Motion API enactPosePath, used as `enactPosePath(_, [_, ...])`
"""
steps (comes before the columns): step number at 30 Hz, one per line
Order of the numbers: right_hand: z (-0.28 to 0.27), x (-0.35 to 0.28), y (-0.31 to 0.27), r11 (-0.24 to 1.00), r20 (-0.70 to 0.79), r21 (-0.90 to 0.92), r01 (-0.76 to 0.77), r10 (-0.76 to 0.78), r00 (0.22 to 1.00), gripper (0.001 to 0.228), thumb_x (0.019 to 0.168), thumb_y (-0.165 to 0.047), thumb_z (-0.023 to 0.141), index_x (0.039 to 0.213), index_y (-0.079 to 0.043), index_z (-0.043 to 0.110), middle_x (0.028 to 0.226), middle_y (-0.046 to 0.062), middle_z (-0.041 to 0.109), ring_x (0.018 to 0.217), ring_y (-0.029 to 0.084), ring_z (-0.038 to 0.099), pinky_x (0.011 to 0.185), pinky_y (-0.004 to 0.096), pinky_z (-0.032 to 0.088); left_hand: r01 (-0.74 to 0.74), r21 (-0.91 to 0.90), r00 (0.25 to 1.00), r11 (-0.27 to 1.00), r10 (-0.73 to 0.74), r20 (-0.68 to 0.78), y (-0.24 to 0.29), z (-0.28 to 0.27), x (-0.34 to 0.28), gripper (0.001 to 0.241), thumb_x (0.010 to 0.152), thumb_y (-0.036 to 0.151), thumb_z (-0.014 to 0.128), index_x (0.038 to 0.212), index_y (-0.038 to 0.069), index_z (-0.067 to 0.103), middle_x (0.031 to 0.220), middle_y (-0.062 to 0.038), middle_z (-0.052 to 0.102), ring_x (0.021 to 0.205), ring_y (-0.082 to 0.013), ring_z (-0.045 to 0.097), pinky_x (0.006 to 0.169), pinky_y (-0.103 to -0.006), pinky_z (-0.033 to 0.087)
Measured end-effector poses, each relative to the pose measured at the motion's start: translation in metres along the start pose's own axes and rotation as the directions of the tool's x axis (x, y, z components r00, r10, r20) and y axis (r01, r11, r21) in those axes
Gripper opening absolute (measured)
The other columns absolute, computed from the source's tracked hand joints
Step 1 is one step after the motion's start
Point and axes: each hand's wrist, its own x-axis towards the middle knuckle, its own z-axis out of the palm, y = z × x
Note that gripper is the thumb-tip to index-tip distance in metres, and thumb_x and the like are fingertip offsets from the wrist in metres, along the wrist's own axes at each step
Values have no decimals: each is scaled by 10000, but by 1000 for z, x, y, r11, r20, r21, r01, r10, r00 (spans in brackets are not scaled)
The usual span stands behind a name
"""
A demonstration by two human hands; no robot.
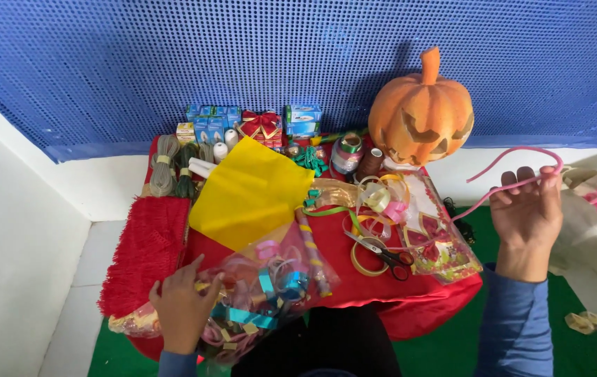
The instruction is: The person uses scissors to trim a yellow and pink striped paper tube, then wraps a pink ribbon around it. The person handles a bag of ribbons and selects a pink ribbon to attach to the decorated stick.
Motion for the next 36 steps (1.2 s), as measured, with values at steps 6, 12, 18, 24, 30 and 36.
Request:
enactPosePath(6, [-2, -5, 4, 999, 28, 33, 3, -4, 1000, 48, 1048, -314, 735, 1075, -279, 755, 832, -92, 646, 744, 56, 543, 632, 175, 419, -211, 80, 974, 974, 216, -64, 1, 14, 5, 373, 895, 405, 654, 1233, 265, 725, 1137, 9, 752, 1108, -237, 653, 1008, -505, 471])
enactPosePath(12, [-11, -6, 7, 999, 13, 54, -4, 4, 1000, 63, 1050, -323, 724, 1073, -265, 732, 852, -79, 600, 762, 79, 495, 641, 193, 396, -175, -39, 985, 984, 175, -4, 13, 6, 9, 380, 962, 390, 576, 1261, 211, 728, 1141, -59, 752, 1042, -278, 690, 909, -467, 552])
enactPosePath(18, [-6, -13, -2, 999, 101, 42, 26, -30, 994, 42, 1053, -306, 724, 1075, -272, 735, 822, -99, 626, 742, 56, 508, 632, 181, 396, -251, -1, 968, 968, 251, -14, 4, 20, 9, 401, 941, 529, 600, 1205, 270, 754, 1055, -44, 710, 957, -278, 664, 765, -443, 566])
enactPosePath(24, [-11, -17, -6, 999, 97, 13, 36, -37, 995, 51, 1058, -343, 719, 1071, -301, 745, 800, -134, 613, 749, 43, 489, 646, 172, 370, -218, -265, 973, 939, 231, 18, 5, 11, 5, 272, 958, 355, 639, 1030, 147, 799, 988, -55, 730, 900, -250, 673, 704, -384, 567])
enactPosePath(30, [-10, -19, -11, 998, 123, -14, 54, -52, 991, 53, 1042, -366, 722, 1085, -339, 737, 790, -154, 537, 736, 28, 431, 633, 150, 349, -218, -745, 975, 631, 166, -145, 9, -26, 4, 213, 929, 287, 694, 874, 93, 764, 852, -31, 721, 797, -162, 684, 696, -295, 522])
enactPosePath(36, [-4, -22, -12, 999, 179, 30, 38, -43, 983, 54, 1033, -319, 726, 1078, -305, 752, 769, -131, 573, 718, 34, 472, 615, 148, 381, -6, -897, 926, 441, -336, -172, 20, -40, 32, 288, 1041, 353, 656, 1093, 83, 740, 920, -30, 704, 846, -141, 623, 748, -297, 524])
